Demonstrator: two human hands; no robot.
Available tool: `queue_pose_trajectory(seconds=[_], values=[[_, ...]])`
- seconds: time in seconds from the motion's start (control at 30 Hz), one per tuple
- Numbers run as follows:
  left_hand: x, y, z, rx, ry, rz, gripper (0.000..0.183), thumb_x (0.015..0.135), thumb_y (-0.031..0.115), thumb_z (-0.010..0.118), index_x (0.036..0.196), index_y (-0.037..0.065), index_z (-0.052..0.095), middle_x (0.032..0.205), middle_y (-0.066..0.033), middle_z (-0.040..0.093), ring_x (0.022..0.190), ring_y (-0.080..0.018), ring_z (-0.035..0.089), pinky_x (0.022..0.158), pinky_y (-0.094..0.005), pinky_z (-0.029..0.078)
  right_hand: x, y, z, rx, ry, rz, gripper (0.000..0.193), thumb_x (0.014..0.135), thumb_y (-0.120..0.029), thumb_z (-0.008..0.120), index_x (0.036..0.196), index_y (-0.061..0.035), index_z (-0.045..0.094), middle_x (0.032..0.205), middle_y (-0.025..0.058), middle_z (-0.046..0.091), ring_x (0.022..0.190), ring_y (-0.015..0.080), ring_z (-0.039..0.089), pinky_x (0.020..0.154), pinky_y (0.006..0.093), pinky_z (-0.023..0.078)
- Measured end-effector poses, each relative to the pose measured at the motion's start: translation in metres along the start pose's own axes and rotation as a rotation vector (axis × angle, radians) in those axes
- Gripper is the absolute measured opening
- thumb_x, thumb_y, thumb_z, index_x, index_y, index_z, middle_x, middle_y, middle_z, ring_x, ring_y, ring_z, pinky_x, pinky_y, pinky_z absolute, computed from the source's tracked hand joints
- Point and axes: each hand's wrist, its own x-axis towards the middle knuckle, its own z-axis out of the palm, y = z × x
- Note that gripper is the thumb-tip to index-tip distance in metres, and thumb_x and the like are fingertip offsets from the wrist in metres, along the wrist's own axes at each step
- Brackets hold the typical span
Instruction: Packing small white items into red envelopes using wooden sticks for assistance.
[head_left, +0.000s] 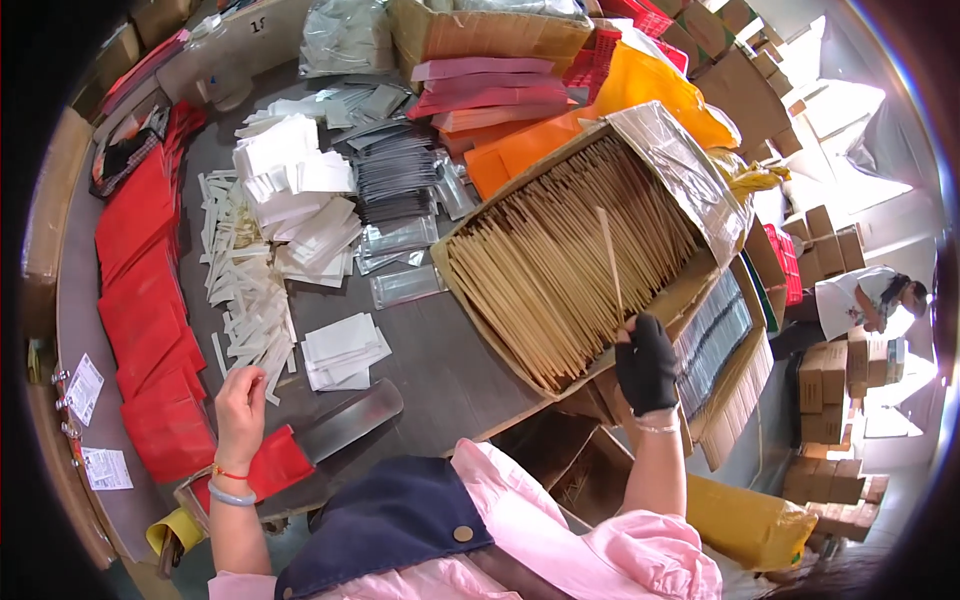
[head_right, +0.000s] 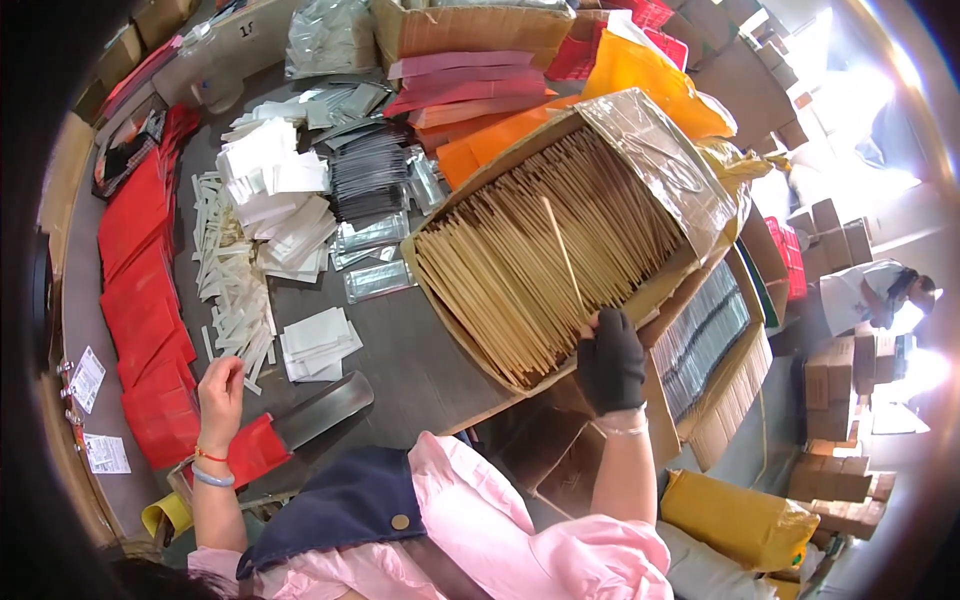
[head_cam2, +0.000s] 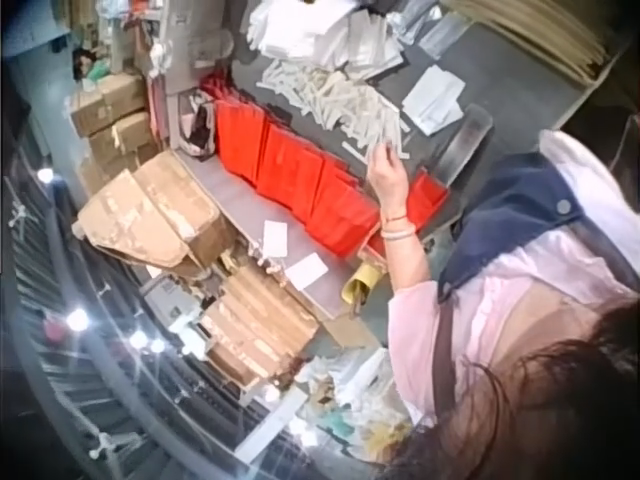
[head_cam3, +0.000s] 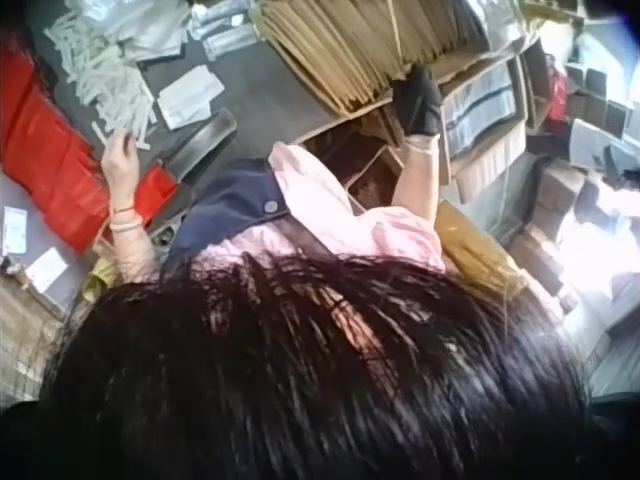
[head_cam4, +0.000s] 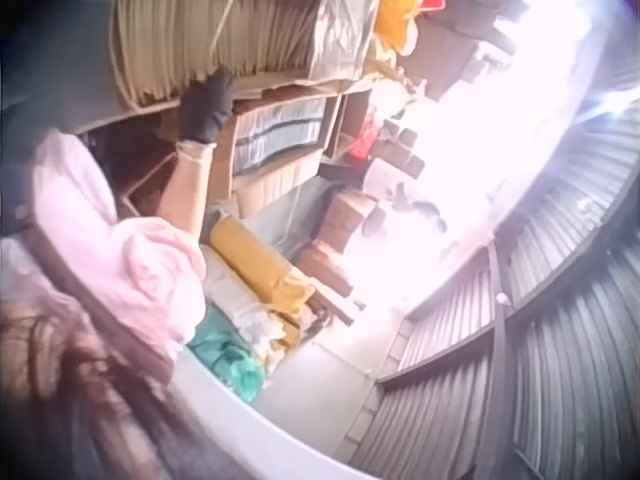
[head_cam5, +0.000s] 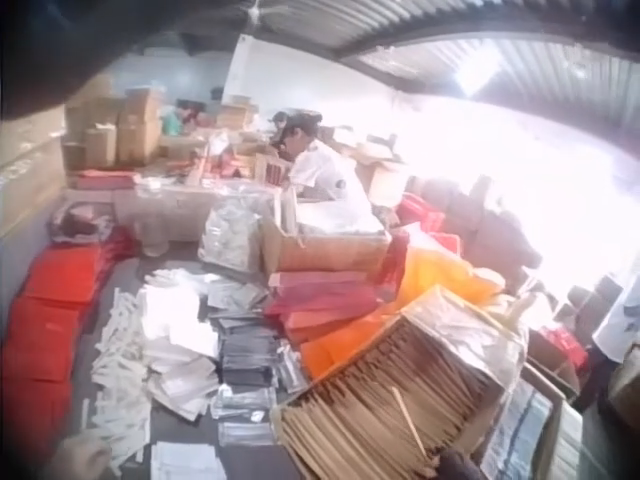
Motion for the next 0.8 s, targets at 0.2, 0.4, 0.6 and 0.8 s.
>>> queue_pose_trajectory(seconds=[0.2, 0.4, 0.6, 0.8], values=[[0.017, 0.021, 0.026, -0.028, -0.069, 0.157, 0.023, 0.089, -0.005, 0.056, 0.110, -0.002, 0.063, 0.089, -0.0158, 0.058, 0.074, -0.0297, 0.057, 0.066, -0.0352, 0.046, -0.190, 0.016, 0.062, 0.549, -0.027, 0.338, 0.006, 0.090, -0.004, 0.056, 0.093, -0.0054, 0.051, 0.076, 0.0072, 0.050, 0.070, 0.0226, 0.052, 0.066, 0.0324, 0.045], [0.021, 0.029, 0.028, -0.064, -0.086, 0.248, 0.021, 0.089, -0.005, 0.056, 0.108, -0.002, 0.063, 0.089, -0.0151, 0.059, 0.073, -0.0292, 0.058, 0.065, -0.0348, 0.045, -0.453, 0.138, 0.093, -0.050, -0.402, 0.896, 0.031, 0.089, -0.012, 0.056, 0.120, -0.0096, 0.053, 0.109, 0.0171, 0.057, 0.102, 0.0314, 0.058, 0.083, 0.0430, 0.049], [-0.001, 0.019, 0.017, -0.008, -0.109, 0.068, 0.018, 0.089, -0.004, 0.057, 0.105, -0.002, 0.065, 0.089, -0.0160, 0.061, 0.076, -0.0324, 0.062, 0.067, -0.0383, 0.049, -0.388, 0.126, 0.003, -0.293, -0.775, 1.415, 0.046, 0.097, -0.020, 0.045, 0.142, -0.0104, 0.050, 0.150, 0.0191, 0.042, 0.132, 0.0325, 0.049, 0.103, 0.0435, 0.045], [-0.016, 0.014, 0.018, -0.012, -0.086, -0.014, 0.012, 0.088, -0.003, 0.059, 0.099, -0.002, 0.065, 0.088, -0.0159, 0.062, 0.077, -0.0313, 0.064, 0.067, -0.0361, 0.051, -0.201, 0.038, 0.072, 0.450, -0.103, 0.360, 0.030, 0.085, -0.005, 0.068, 0.114, -0.0040, 0.060, 0.099, 0.0169, 0.063, 0.094, 0.0327, 0.064, 0.077, 0.0398, 0.052]])
